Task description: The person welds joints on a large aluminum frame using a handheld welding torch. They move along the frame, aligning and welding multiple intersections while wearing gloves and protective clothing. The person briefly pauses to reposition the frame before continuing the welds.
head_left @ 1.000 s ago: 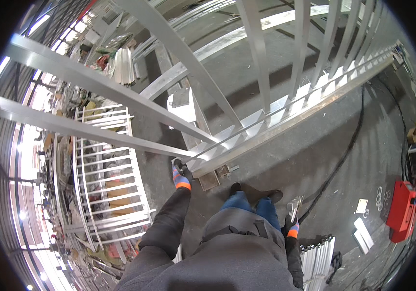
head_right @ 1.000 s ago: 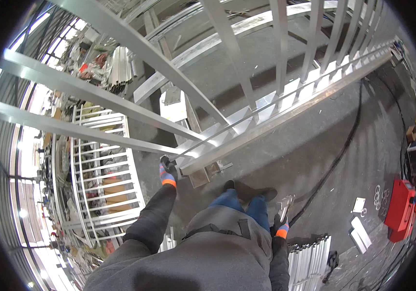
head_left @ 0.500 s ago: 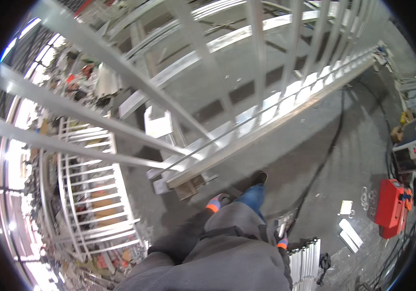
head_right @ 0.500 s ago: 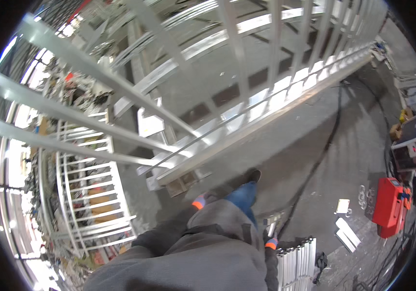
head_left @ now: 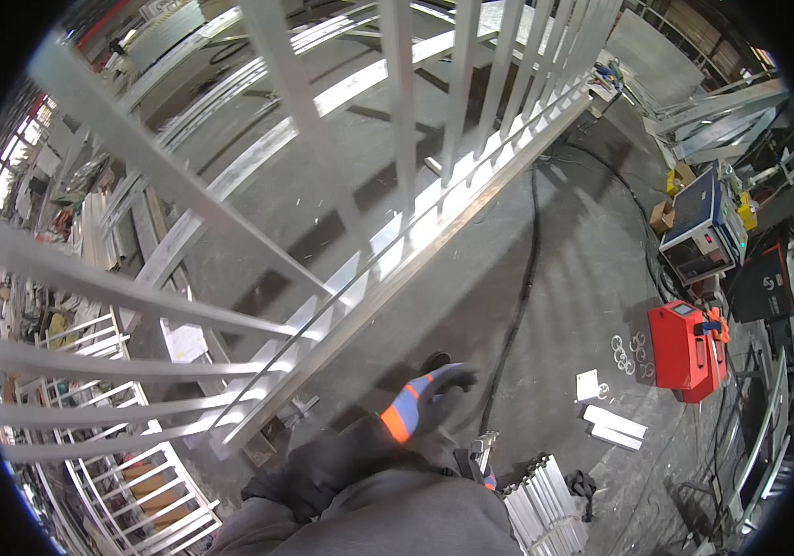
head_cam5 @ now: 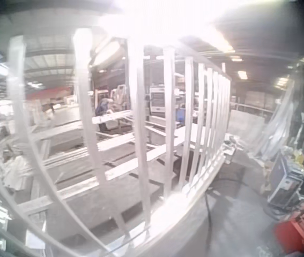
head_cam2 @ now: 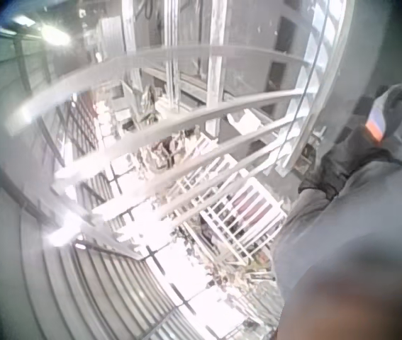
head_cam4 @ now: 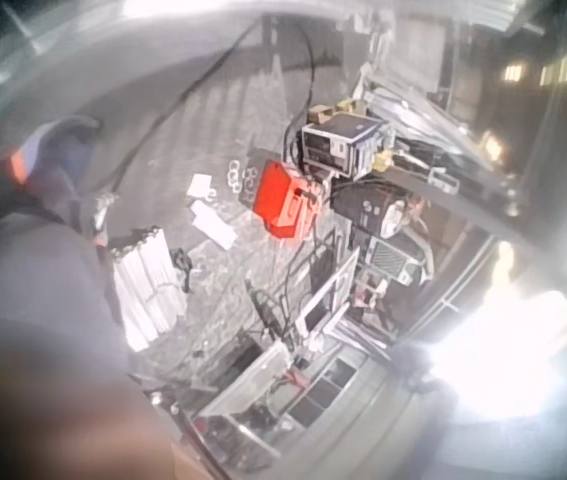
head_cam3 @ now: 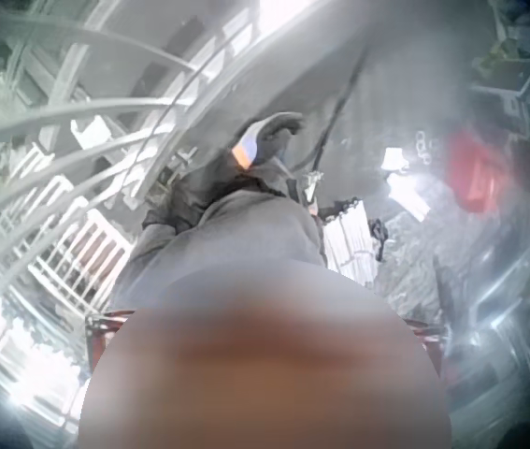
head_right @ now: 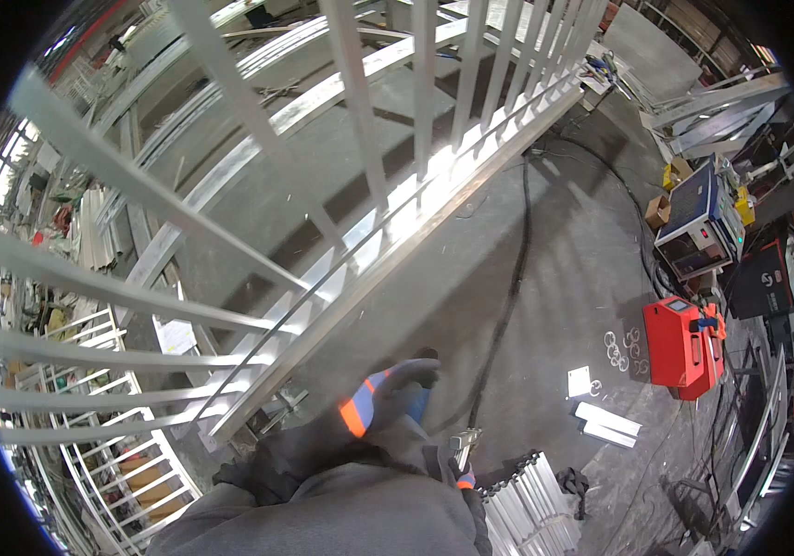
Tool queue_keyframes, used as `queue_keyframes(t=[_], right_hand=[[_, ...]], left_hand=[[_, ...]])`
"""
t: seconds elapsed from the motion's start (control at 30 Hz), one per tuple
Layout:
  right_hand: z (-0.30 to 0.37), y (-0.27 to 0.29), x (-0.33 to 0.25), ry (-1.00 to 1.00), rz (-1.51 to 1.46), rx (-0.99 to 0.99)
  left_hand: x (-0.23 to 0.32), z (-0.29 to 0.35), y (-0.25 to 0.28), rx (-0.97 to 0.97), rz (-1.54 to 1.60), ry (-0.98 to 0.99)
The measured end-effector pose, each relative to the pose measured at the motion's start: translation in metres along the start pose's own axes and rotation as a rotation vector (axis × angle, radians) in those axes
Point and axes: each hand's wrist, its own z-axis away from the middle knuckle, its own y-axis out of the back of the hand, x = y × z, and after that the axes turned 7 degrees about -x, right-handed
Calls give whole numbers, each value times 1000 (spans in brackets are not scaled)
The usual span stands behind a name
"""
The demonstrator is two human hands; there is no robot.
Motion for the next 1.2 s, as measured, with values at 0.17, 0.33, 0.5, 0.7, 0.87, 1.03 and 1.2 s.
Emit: queue_keyframes(t=[0.17, 0.33, 0.5, 0.7, 0.87, 1.03, 1.2], right_hand=[[-41, 48, -32, -24, -4, 69], [-86, 102, -75, -282, -492, 62], [-125, 147, -111, -201, -721, -189], [-119, 177, -202, -7, 90, -376], [-133, 149, -278, 85, 87, -352], [-122, 70, -281, 141, 262, -407], [-102, 18, -236, 173, 577, -442]], left_hand=[[147, -53, -28, -419, -190, -691], [183, -74, -26, -440, -25, -1057], [174, -14, -16, -128, -142, -1097], [152, 93, -47, 362, -266, -1131], [120, 178, -47, 640, -491, -1232], [13, 252, 5, 1072, -377, -646], [-185, 367, 67, 1088, 38, 235]])
